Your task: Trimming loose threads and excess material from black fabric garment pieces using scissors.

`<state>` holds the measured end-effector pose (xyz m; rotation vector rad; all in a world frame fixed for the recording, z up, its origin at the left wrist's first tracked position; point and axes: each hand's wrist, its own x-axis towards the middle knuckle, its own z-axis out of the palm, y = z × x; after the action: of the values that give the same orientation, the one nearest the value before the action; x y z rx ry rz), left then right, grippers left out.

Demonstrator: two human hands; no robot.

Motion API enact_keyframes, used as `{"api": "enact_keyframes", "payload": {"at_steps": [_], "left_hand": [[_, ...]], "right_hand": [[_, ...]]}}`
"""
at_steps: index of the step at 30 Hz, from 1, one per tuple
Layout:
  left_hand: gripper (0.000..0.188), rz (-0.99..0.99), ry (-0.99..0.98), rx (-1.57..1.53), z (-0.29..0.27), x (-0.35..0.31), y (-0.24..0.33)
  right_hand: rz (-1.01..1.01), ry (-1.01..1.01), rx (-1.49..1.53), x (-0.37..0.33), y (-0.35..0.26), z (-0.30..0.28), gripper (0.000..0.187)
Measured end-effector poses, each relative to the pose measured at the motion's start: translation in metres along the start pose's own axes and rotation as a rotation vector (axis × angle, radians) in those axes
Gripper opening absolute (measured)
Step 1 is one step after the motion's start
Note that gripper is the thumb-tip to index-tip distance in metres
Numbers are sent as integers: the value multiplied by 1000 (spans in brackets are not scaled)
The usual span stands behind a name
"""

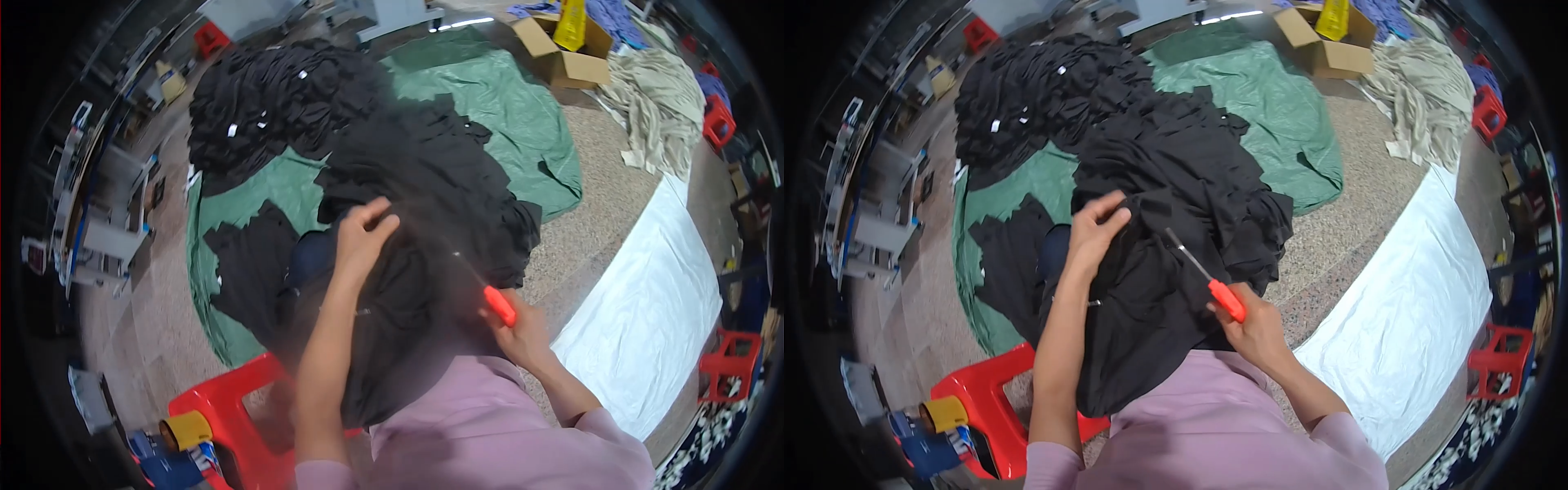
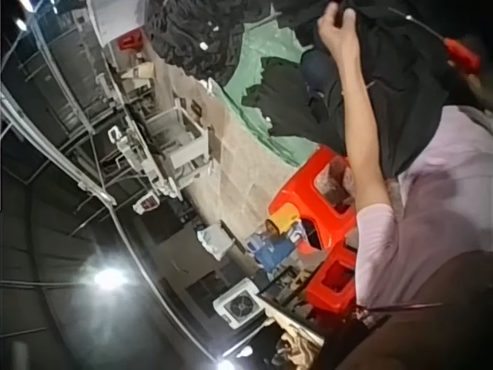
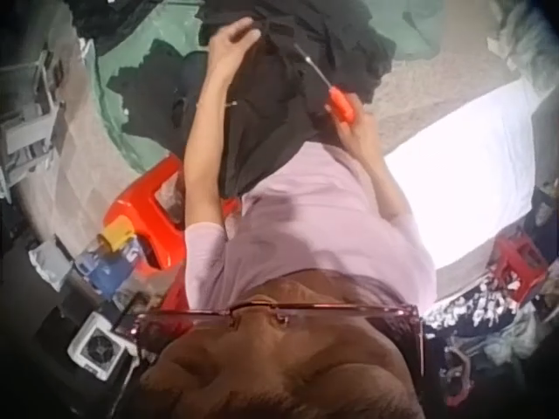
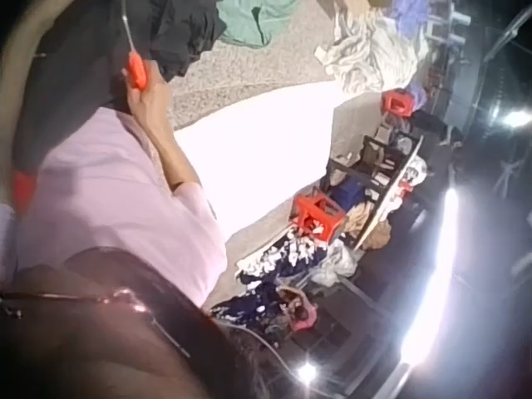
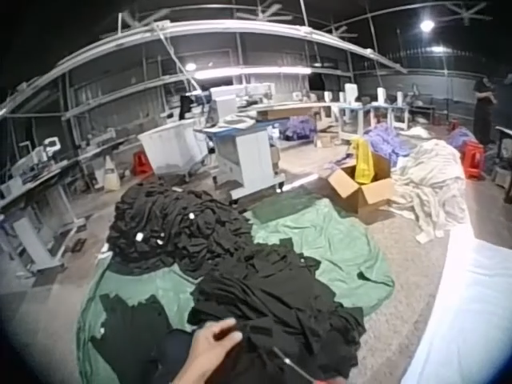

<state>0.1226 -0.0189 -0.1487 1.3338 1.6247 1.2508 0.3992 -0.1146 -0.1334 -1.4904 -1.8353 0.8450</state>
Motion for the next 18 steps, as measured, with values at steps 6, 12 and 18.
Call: {"api": "enact_keyframes", "payload": {"at_steps": [6,12,18], "left_hand": [[5,318,372,498,-40,-73,22],[29,156,267,508,-16,-143,-12],[17,297,-253,624,-51,-105,-1]], "right_hand": [[42,-124,-47,-3,12,-7,25],[-141,-518,-141,-16,-16,-11,32],[-153,-532,-189,-17,-15,-10,31]]}}
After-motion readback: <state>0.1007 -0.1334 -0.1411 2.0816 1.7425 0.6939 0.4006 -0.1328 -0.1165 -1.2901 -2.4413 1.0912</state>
